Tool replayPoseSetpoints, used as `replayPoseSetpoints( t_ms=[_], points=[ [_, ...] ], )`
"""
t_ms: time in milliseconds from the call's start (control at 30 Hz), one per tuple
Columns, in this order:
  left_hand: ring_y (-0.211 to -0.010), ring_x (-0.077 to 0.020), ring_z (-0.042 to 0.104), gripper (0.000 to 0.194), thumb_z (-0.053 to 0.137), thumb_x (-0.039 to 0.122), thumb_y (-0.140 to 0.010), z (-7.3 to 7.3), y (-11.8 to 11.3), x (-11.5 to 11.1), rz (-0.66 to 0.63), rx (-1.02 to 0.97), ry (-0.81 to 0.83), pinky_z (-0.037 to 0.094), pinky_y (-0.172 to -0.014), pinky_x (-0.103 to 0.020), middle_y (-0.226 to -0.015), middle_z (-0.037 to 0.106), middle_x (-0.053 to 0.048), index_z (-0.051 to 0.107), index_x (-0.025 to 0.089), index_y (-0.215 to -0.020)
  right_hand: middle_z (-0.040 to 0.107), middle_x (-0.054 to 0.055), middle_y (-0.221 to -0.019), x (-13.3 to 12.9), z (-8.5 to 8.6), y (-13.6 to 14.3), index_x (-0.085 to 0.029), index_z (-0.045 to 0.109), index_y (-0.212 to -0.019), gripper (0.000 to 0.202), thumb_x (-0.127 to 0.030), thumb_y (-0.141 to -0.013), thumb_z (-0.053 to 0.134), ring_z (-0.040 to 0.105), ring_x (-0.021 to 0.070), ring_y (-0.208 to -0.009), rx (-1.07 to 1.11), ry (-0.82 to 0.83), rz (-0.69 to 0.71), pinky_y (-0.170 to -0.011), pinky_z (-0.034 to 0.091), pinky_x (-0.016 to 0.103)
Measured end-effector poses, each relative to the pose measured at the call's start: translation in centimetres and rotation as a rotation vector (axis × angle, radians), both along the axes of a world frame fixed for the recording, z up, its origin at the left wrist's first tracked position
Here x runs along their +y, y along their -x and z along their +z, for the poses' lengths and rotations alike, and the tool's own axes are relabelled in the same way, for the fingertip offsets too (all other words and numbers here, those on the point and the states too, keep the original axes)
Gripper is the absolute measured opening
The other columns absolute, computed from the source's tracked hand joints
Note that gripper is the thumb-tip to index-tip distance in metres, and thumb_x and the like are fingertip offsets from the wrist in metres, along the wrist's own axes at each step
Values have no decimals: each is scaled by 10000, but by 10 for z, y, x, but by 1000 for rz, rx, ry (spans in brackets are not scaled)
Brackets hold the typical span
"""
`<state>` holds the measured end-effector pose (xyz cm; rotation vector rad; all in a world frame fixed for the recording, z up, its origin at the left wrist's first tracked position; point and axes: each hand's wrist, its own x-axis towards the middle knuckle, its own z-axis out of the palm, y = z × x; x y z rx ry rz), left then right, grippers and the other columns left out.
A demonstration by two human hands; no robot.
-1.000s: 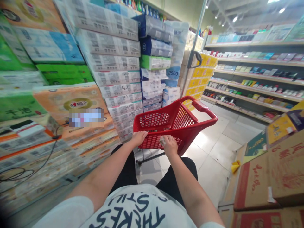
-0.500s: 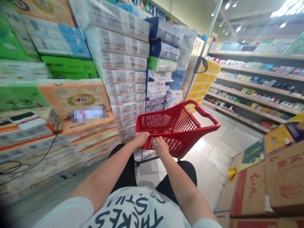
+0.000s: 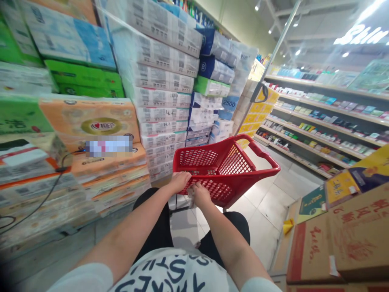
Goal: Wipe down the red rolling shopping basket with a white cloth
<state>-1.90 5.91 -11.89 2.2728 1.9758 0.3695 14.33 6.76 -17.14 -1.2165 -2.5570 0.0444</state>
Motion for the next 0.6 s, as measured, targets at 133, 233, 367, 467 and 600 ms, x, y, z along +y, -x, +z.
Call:
replayPoseSetpoints(
  t_ms=[133,233,367,467,600],
  points=[
    [-951,-225,617,360,280,279,-972,0,4,2,1,-4,-11,399,-836,-360,-998,689,-57,631,221,-917,581,56,-1132,4,-4,-3,-238,575,-1186,407,-96,-806,541,554,174,-1020,58,-40,-9,-831,450,247],
    [-957,-227,615,371,268,282,-976,-1,6,3,4,-8,-21,395,-841,-364,-1002,689,-58,630,220,-920,579,39,-1105,6,1,-3,-253,589,-1153,408,-89,-782,545,560,170,-990,18,-3,-56,-799,455,240],
    [-963,-214,610,347,287,281,-971,-3,6,3,-1,-16,-32,388,-854,-353,-1005,688,-52,627,224,-926,576,44,-1131,6,6,-6,-240,565,-1212,473,-80,-767,563,546,169,-1027,51,-51,-26,-869,440,239],
    [-957,-207,612,351,286,279,-970,-3,6,2,5,-23,-36,388,-851,-346,-997,691,-46,629,226,-915,598,56,-1107,5,4,-12,-227,614,-1134,372,-131,-775,609,568,183,-961,20,-35,-25,-826,464,260],
    [-947,-213,620,390,255,289,-976,-1,5,1,23,-28,-31,395,-847,-353,-974,697,-55,634,215,-919,597,57,-1118,6,1,-24,-228,613,-1133,361,-107,-794,588,564,187,-975,-2,-26,-75,-832,469,278]
  ],
)
